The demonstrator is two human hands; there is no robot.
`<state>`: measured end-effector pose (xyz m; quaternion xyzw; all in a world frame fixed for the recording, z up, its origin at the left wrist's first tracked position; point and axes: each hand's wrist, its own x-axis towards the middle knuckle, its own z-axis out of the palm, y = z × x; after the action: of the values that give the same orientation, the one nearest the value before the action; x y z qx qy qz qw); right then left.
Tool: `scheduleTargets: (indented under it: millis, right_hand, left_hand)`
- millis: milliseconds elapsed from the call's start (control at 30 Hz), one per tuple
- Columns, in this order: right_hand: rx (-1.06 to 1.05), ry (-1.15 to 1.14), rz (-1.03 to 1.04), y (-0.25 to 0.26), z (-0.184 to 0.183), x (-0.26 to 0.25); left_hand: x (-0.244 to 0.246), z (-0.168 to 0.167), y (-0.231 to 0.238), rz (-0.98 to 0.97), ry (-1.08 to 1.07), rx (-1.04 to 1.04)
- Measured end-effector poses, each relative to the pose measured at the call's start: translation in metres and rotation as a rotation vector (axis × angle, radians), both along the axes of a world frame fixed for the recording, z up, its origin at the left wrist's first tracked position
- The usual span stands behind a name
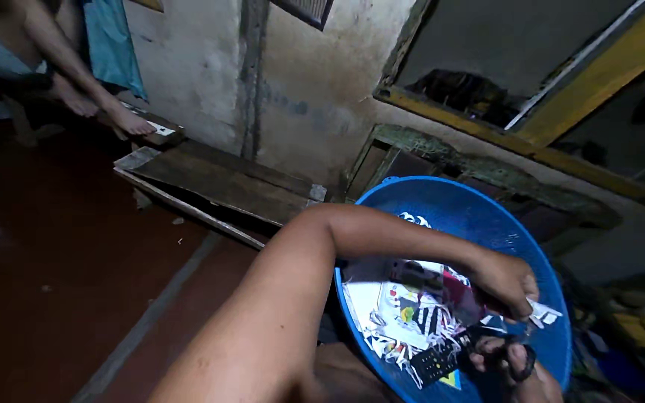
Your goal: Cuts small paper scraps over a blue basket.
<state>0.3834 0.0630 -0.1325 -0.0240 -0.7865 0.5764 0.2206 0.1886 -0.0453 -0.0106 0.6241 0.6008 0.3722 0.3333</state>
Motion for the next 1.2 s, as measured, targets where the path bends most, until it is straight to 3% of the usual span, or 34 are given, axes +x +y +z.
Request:
scheduleTargets:
  millis: [300,467,600,733,867,1200]
  right_hand:
    - [0.039,0.030,-0.145,0.006,-0.019,-0.002]
    - [-0.072,0.065,-0.171,0.006,-0.018,0.003]
    - [-0.188,0.230,-0.303,0.003,-0.015,0.003]
    - [-0.283,0.339,-0.410,0.005,-0.016,0.008]
    - [-0.355,0.355,-0.378,0.008,-0.023,0.011]
    - [-0.327,0.293,-0.411,0.007,-0.023,0.013]
  left_hand:
    - [-0.009,0.004,0.005,-0.053,0.154,-0.102]
    - [-0.015,-0.013,0.019,-0.126,0.050,-0.094]
    - [-0.016,-0.018,0.025,-0.173,0.009,-0.144]
    - [-0.003,-0.023,0.030,-0.212,0.162,-0.144]
    - [0.009,-0.031,0.038,-0.237,0.345,-0.134]
    - [0.013,-0.039,0.039,-0.264,0.392,-0.117]
